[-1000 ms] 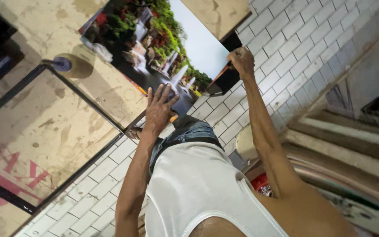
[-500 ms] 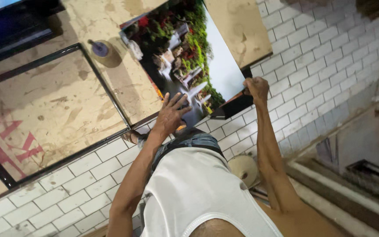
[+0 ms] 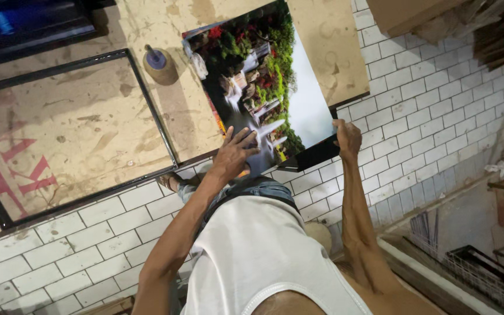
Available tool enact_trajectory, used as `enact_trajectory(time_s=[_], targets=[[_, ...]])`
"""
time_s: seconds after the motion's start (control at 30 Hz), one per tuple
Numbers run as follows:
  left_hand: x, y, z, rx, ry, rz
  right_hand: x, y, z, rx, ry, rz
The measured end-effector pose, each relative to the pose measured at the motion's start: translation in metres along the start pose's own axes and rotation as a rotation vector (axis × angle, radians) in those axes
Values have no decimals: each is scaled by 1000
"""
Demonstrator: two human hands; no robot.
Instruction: The person assembles picture frames by applying glue to the frame edges, inserting printed images, and stacking the finished frames. They use a glue bottle and a cloth to wipe excess glue from the frames.
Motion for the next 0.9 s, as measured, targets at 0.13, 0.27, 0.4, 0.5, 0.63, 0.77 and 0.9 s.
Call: enact_trajectory(time_s=[0.13, 0.27, 0.4, 0.5, 0.63, 0.77, 0.9], targets=[[1, 1, -2, 4, 5, 0, 9, -7, -12, -18, 9, -19], [2, -2, -5, -41, 32, -16, 11, -7, -11, 15, -41, 399], [-1, -7, -5, -97, 49, -31, -7, 6, -10, -120, -173, 1124], [-3, -9, -5, -126, 99, -25, -31, 11, -19, -64, -286, 1275], [10, -3, -7, -144, 76, 32, -56, 9, -24, 65, -251, 1341], [80, 7, -29, -159, 343, -2, -31, 10, -19, 109, -38, 1258], [192, 10, -83, -79, 611, -67, 30, -28, -66, 577, -103, 1042]])
Point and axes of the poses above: each hand's wrist, its own z-axis towards the middle knuckle, its own x-axis out of the back of the hand, y = z × x, the point moved 4 cm from there along z, towards the middle knuckle, and after that the axes turned 6 degrees about -y, right-handed, at the moved point
